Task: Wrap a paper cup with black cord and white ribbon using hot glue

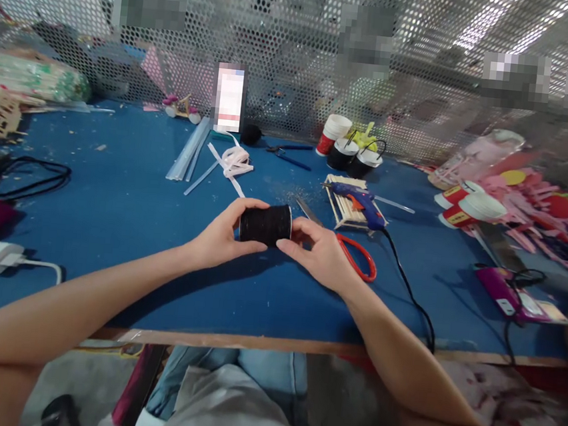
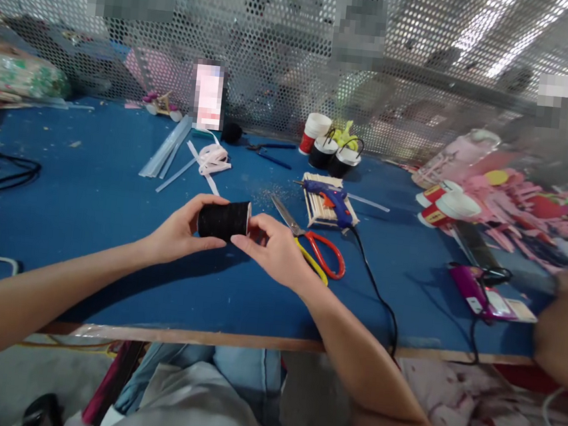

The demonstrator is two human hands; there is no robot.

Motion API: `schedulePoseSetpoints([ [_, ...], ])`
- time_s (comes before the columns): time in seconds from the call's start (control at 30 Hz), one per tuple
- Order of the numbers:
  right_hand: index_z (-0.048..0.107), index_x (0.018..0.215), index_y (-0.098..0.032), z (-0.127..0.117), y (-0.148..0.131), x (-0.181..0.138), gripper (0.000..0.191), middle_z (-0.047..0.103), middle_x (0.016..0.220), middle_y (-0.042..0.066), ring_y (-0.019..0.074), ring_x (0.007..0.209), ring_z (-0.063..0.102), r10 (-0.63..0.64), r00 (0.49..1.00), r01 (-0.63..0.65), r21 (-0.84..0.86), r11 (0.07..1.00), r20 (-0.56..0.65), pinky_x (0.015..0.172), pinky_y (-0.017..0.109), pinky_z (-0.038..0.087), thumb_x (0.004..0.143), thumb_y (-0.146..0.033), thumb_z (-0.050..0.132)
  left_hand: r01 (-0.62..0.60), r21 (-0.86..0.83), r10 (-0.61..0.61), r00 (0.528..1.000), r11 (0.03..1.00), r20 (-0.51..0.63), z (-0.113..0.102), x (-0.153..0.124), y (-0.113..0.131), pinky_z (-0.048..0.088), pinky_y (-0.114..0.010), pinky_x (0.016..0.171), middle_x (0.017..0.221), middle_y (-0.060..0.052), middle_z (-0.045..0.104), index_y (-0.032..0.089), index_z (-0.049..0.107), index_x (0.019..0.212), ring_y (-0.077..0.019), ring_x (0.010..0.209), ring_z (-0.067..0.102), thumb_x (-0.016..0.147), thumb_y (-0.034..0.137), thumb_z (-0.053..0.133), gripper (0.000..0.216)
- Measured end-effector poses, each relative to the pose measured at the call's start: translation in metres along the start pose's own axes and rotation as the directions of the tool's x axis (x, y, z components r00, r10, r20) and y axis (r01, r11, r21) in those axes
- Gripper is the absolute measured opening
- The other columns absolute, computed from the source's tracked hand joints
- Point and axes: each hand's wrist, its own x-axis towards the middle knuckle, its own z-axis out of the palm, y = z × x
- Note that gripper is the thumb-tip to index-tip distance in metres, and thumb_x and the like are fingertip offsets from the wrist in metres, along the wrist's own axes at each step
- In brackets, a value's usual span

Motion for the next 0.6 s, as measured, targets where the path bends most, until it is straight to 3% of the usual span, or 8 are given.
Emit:
schedulePoseSetpoints([
  [0.17, 0.057, 0.075, -0.019, 0.007, 0.0, -0.004, 0.011, 0.055, 0.076, 0.001, 0.0129, 0.072, 0.051, -0.136, 0.99, 0.137, -0.029, 0.99, 0.024, 0.07, 0.028, 0.042, 0.082, -0.027, 0.059, 0.091, -0.039, -0.088, 0.993, 0.995, 0.075, -0.007, 0.003, 0.009, 0.044, -0.034, 0.087, 0.114, -0.009, 0.054, 0.017, 0.042, 0.122, -0.023, 0.103, 0.054, 0.067, 0.037, 0.074, 0.067],
  [0.23, 0.058, 0.075, -0.02, 0.007, 0.0, -0.005, 0.01, 0.056, 0.079, 0.002, 0.0147, 0.077, 0.052, -0.189, 0.981, 0.192, -0.086, 0.978, 0.039, 0.073, 0.03, 0.043, 0.082, -0.027, 0.059, 0.169, -0.07, -0.155, 0.974, 0.983, 0.165, -0.012, 0.006, 0.011, 0.046, -0.033, 0.081, 0.107, -0.008, 0.058, 0.016, 0.043, 0.123, -0.0213, 0.095, 0.056, 0.072, 0.043, 0.067, 0.062],
  [0.3, 0.059, 0.076, -0.02, 0.006, 0.0, -0.006, 0.01, 0.057, 0.08, 0.004, 0.0164, 0.081, 0.053, -0.215, 0.973, 0.224, -0.131, 0.966, 0.079, 0.075, 0.032, 0.043, 0.082, -0.028, 0.06, 0.182, -0.059, -0.169, 0.969, 0.982, 0.178, -0.015, 0.007, 0.011, 0.046, -0.032, 0.08, 0.104, -0.007, 0.059, 0.017, 0.047, 0.121, -0.0203, 0.093, 0.057, 0.075, 0.044, 0.065, 0.056],
  [0.37, 0.06, 0.078, -0.02, 0.002, 0.0, -0.006, 0.012, 0.059, 0.082, 0.004, 0.0163, 0.081, 0.054, -0.193, 0.977, 0.204, -0.113, 0.973, 0.094, 0.075, 0.031, 0.044, 0.08, -0.031, 0.062, 0.147, -0.042, -0.138, 0.977, 0.988, 0.163, -0.015, 0.007, 0.01, 0.045, -0.033, 0.084, 0.107, -0.007, 0.059, 0.017, 0.049, 0.118, -0.0206, 0.096, 0.056, 0.073, 0.043, 0.067, 0.055],
  [0.43, 0.059, 0.084, -0.02, -0.003, 0.002, -0.006, 0.016, 0.061, 0.084, 0.003, 0.015, 0.079, 0.056, -0.122, 0.992, 0.123, -0.042, 0.992, 0.009, 0.073, 0.03, 0.045, 0.082, -0.036, 0.059, 0.114, -0.05, -0.105, 0.981, 0.992, 0.166, -0.013, 0.006, 0.009, 0.045, -0.033, 0.087, 0.11, -0.007, 0.058, 0.017, 0.049, 0.117, -0.021, 0.099, 0.056, 0.07, 0.04, 0.071, 0.056],
  [0.53, 0.058, 0.096, -0.02, -0.009, 0.007, -0.003, 0.028, 0.063, 0.088, 0.004, 0.0146, 0.082, 0.058, -0.018, 0.987, 0.023, 0.029, 0.999, -0.162, 0.073, 0.029, 0.045, 0.091, -0.043, 0.042, 0.092, -0.065, -0.079, 0.979, 0.994, 0.186, -0.008, 0.003, 0.008, 0.046, -0.033, 0.088, 0.114, -0.008, 0.056, 0.018, 0.046, 0.12, -0.0217, 0.102, 0.056, 0.069, 0.038, 0.073, 0.061],
  [0.6, 0.057, 0.107, -0.02, -0.009, 0.009, -0.002, 0.039, 0.063, 0.095, 0.006, 0.0155, 0.091, 0.058, -0.008, 0.99, 0.011, 0.024, 1.0, -0.143, 0.078, 0.03, 0.044, 0.093, -0.047, 0.034, 0.062, -0.034, -0.055, 0.979, 0.997, 0.197, -0.006, 0.001, 0.008, 0.045, -0.035, 0.091, 0.115, -0.008, 0.055, 0.019, 0.044, 0.122, -0.0225, 0.105, 0.055, 0.067, 0.037, 0.075, 0.066],
])
